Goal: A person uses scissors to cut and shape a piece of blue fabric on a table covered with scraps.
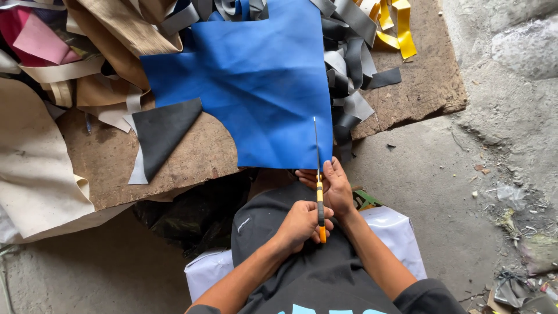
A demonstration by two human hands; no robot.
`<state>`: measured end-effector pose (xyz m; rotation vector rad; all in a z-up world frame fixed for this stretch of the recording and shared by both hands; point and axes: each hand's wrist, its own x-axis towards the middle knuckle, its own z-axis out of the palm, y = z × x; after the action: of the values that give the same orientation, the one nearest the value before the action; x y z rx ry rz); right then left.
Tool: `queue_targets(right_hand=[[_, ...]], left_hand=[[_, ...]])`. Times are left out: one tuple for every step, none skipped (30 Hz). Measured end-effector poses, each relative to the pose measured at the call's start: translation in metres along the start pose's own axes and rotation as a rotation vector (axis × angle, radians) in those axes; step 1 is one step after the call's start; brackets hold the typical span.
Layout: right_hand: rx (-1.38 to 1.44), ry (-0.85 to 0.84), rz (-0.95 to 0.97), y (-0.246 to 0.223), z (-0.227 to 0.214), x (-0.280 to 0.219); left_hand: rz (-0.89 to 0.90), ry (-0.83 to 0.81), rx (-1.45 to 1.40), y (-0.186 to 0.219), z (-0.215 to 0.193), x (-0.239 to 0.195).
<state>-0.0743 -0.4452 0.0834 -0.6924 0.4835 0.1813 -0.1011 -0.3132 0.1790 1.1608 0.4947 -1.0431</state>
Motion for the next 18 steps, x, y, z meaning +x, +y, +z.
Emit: queue_targets(right_hand=[[0.007, 0.013, -0.010, 0.004, -0.007, 0.002], [0.004, 0.012, -0.014, 0.004, -0.011, 0.004], [0.023, 0.007, 0.024, 0.005, -0.016, 0.005], [0.041, 0.002, 0.061, 0.006, -0.021, 0.006], [0.043, 0.002, 0.061, 0.010, -0.032, 0.010], [0.070, 0.008, 0.096, 0.014, -0.044, 0.014], [0.097, 0.012, 0.128, 0.017, -0.056, 0.019], [0.098, 0.010, 0.126, 0.010, -0.040, 0.014], [0.210, 0.063, 0.128, 0.002, -0.024, 0.008], [0.321, 0.116, 0.131, -0.005, -0.009, 0.002], [0.324, 0.116, 0.128, -0.007, -0.004, 0.001], [0.334, 0.102, 0.090, -0.010, 0.001, 0.000], [0.344, 0.088, 0.050, -0.012, 0.007, 0.000], [0.346, 0.086, 0.046, -0.012, 0.007, -0.001], [0.306, 0.096, 0.028, -0.011, 0.007, -0.001], [0.266, 0.107, 0.010, -0.011, 0.008, -0.002], [0.267, 0.106, 0.008, -0.009, 0.007, -0.002], [0.202, 0.107, -0.026, -0.008, 0.007, -0.002]], left_hand=[[-0.010, -0.008, -0.003, 0.000, -0.001, 0.003], [-0.006, -0.011, -0.003, 0.003, 0.001, 0.002], [-0.026, -0.014, -0.008, 0.005, 0.001, 0.000], [-0.046, -0.018, -0.014, 0.006, 0.002, -0.002], [-0.047, -0.017, -0.012, 0.007, 0.003, -0.002], [-0.058, -0.014, -0.021, 0.008, 0.005, -0.003], [-0.066, -0.011, -0.029, 0.010, 0.006, -0.002], [-0.064, -0.011, -0.027, 0.014, 0.008, -0.005], [-0.120, -0.012, 0.021, 0.019, 0.010, -0.008], [-0.176, -0.013, 0.069, 0.023, 0.013, -0.011], [-0.176, -0.014, 0.072, 0.025, 0.014, -0.012], [-0.177, -0.003, 0.081, 0.027, 0.015, -0.014], [-0.177, 0.008, 0.090, 0.029, 0.015, -0.015], [-0.176, 0.007, 0.095, 0.028, 0.015, -0.014], [-0.172, 0.009, 0.092, 0.027, 0.015, -0.013], [-0.169, 0.011, 0.089, 0.026, 0.015, -0.012], [-0.168, 0.011, 0.091, 0.023, 0.014, -0.009], [-0.145, 0.010, 0.083, 0.020, 0.013, -0.006]])
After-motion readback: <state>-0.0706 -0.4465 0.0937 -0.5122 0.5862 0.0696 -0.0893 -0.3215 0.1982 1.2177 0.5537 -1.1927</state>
